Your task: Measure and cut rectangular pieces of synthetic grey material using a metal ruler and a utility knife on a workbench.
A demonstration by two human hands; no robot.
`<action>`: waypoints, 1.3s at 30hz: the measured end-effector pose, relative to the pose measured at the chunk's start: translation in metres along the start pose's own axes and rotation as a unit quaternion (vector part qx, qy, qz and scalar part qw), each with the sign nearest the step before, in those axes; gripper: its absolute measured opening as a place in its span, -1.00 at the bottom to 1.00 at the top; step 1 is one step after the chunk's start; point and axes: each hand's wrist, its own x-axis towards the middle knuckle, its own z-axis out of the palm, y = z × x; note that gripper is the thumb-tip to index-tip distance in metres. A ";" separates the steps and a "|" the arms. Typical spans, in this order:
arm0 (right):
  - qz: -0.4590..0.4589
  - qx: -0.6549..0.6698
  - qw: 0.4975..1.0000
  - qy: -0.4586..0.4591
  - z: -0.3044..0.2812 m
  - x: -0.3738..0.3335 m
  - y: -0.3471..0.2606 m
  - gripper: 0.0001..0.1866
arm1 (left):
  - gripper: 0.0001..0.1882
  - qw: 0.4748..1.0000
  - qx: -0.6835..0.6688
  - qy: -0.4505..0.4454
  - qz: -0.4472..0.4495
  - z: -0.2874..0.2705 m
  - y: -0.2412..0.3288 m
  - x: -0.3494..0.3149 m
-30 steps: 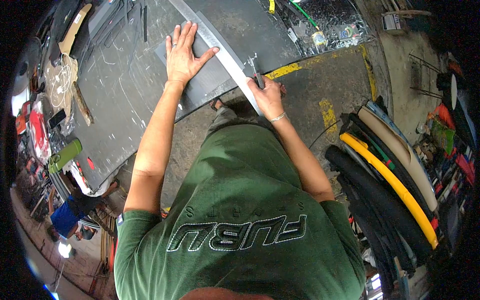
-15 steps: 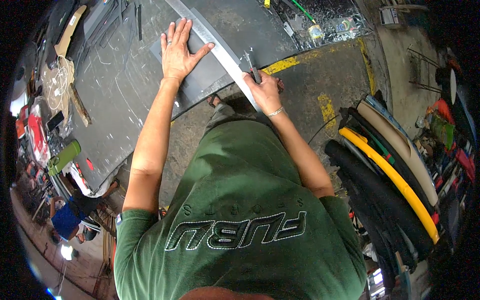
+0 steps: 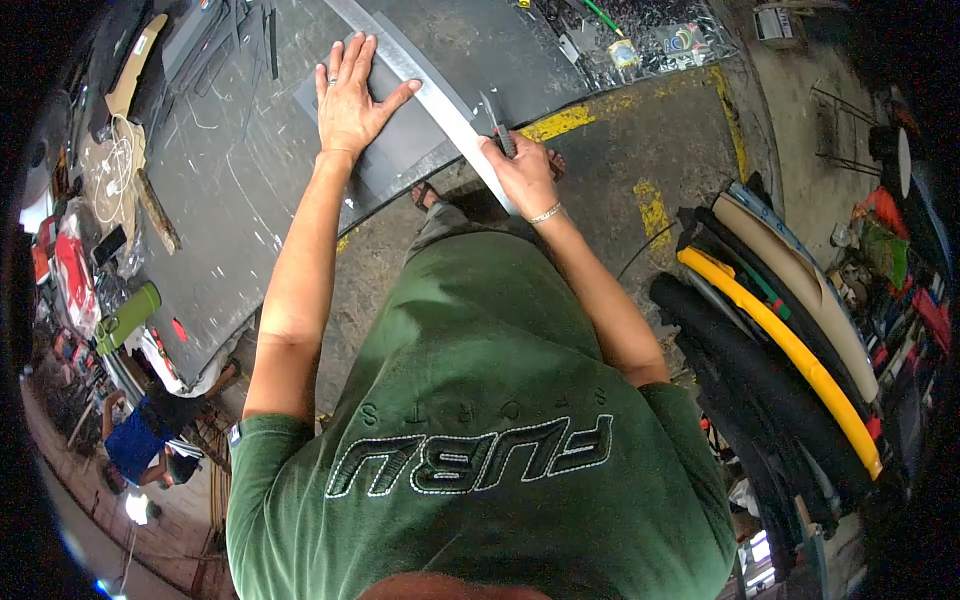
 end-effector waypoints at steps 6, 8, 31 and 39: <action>0.028 -0.048 0.998 -0.038 -0.006 0.001 -0.010 -0.57 | 0.05 1.000 0.010 0.013 0.011 -0.001 -0.005 -0.002; 0.024 -0.041 0.998 -0.030 -0.005 0.000 -0.010 -0.57 | 0.16 1.000 0.006 0.006 0.005 0.001 -0.004 0.000; 0.097 0.111 0.989 0.002 -0.049 -0.002 0.018 -0.47 | 0.26 0.999 0.013 -0.023 0.018 -0.006 0.002 0.002; 0.060 -0.234 0.960 0.144 -0.147 -0.080 0.195 -0.62 | 0.31 0.997 0.038 -0.065 0.018 -0.020 0.009 0.014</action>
